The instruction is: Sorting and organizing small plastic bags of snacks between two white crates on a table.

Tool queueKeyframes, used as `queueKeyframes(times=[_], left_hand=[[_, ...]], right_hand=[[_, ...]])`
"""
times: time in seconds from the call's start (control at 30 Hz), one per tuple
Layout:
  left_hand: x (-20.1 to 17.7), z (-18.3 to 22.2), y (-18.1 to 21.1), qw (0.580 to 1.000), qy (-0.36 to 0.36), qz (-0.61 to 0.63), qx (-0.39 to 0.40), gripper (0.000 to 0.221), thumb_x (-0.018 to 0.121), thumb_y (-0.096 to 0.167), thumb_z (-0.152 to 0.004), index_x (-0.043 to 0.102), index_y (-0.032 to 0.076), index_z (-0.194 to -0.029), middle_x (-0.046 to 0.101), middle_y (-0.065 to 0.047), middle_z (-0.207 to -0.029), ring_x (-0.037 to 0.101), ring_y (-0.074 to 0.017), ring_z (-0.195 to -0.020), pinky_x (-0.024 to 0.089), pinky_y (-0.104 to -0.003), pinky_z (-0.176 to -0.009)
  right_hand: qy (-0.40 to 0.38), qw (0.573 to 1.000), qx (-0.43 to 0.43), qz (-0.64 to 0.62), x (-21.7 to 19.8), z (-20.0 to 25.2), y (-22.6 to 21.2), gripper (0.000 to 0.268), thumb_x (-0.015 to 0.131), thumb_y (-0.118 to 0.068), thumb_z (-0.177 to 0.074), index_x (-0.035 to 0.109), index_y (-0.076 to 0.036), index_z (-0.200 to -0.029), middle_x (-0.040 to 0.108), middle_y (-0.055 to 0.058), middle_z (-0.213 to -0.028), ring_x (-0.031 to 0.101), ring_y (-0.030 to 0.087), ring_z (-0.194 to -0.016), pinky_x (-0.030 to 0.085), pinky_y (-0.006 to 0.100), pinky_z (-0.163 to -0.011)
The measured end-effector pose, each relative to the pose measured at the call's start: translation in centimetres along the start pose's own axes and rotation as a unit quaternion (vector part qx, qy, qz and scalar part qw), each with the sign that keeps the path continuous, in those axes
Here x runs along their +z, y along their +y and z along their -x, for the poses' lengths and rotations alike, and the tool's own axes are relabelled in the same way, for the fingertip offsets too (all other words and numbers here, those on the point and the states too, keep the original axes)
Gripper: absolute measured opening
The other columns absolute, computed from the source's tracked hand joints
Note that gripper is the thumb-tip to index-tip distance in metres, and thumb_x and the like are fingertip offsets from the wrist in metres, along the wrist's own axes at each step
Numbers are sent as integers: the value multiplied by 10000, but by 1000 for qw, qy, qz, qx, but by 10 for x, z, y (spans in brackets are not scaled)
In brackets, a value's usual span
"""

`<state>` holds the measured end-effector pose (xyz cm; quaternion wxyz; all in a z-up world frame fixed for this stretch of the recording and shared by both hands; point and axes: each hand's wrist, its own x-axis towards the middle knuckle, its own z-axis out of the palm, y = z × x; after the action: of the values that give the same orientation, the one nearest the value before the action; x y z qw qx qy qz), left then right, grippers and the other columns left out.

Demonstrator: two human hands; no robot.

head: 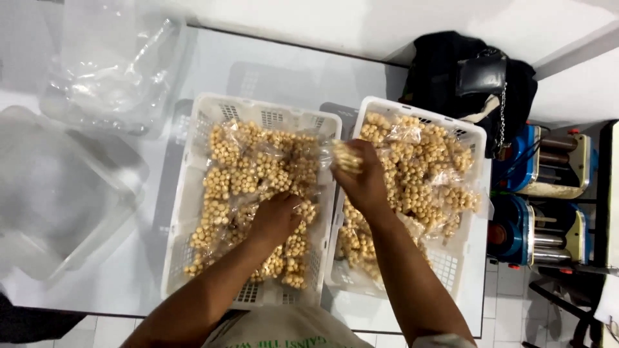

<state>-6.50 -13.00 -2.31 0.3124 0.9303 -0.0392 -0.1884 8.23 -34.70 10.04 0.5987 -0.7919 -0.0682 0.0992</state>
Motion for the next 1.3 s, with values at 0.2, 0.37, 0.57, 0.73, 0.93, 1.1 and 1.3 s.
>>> queueKeyframes(times=[0.2,0.37,0.57,0.73,0.93,1.1,1.3], left_hand=[[-51,26,16,983,40,163,-77,401,756,320,-1095,730,238,-1487,818,-158,-1322,817,-439,-1277,672,-603,-1028],[-155,22,13,976,117,162,-86,304,713,219,-1139,765,168,-1434,826,-189,-1238,811,-465,-1261,656,-598,-1062],[-152,-96,-86,989,134,-4,-55,350,712,217,-1111,802,222,-1450,865,-148,-1274,811,-403,-1300,655,-569,-1099],[-201,-107,-86,992,80,-54,-82,360,727,197,-1089,844,268,-1422,880,-141,-1292,827,-387,-1296,661,-554,-1111],[-233,-108,-102,988,64,-76,-122,473,569,176,-1114,878,296,-1452,868,-248,-1313,820,-506,-1275,653,-636,-1101],[-217,-125,-113,990,82,-55,-100,499,578,101,-1106,885,240,-1473,871,-254,-1264,830,-523,-1234,640,-687,-1073],[-155,-87,-99,839,394,-362,103,350,788,159,-1052,782,231,-1395,752,-96,-1456,690,-292,-1342,472,-583,-1108]], right_hand=[[-67,924,-65,371,30,-67,25,893,1084,-386,-826,591,-165,-1537,591,137,-1530,810,476,-1243,652,662,-1061],[-19,940,-135,313,24,-71,35,590,841,-340,-1000,641,-128,-1513,622,132,-1424,788,503,-1232,669,604,-1044],[-27,952,-36,304,33,-42,-19,510,587,-224,-1134,550,-205,-1642,751,232,-1457,731,516,-1383,567,633,-1213],[-92,939,4,331,78,-55,-11,410,660,-231,-1105,598,-229,-1511,843,194,-1390,799,485,-1315,608,636,-1130],[-92,765,-212,601,165,-39,89,508,815,-403,-1021,775,-192,-1482,721,125,-1599,665,354,-1463,435,594,-1252],[-119,846,-198,480,136,-22,76,498,725,-282,-1008,744,-124,-1479,659,155,-1595,663,411,-1445,510,558,-1168],[27,926,-108,361,-33,-38,68,318,820,-214,-1011,811,-205,-1329,800,113,-1420,754,414,-1341,568,516,-1163]])
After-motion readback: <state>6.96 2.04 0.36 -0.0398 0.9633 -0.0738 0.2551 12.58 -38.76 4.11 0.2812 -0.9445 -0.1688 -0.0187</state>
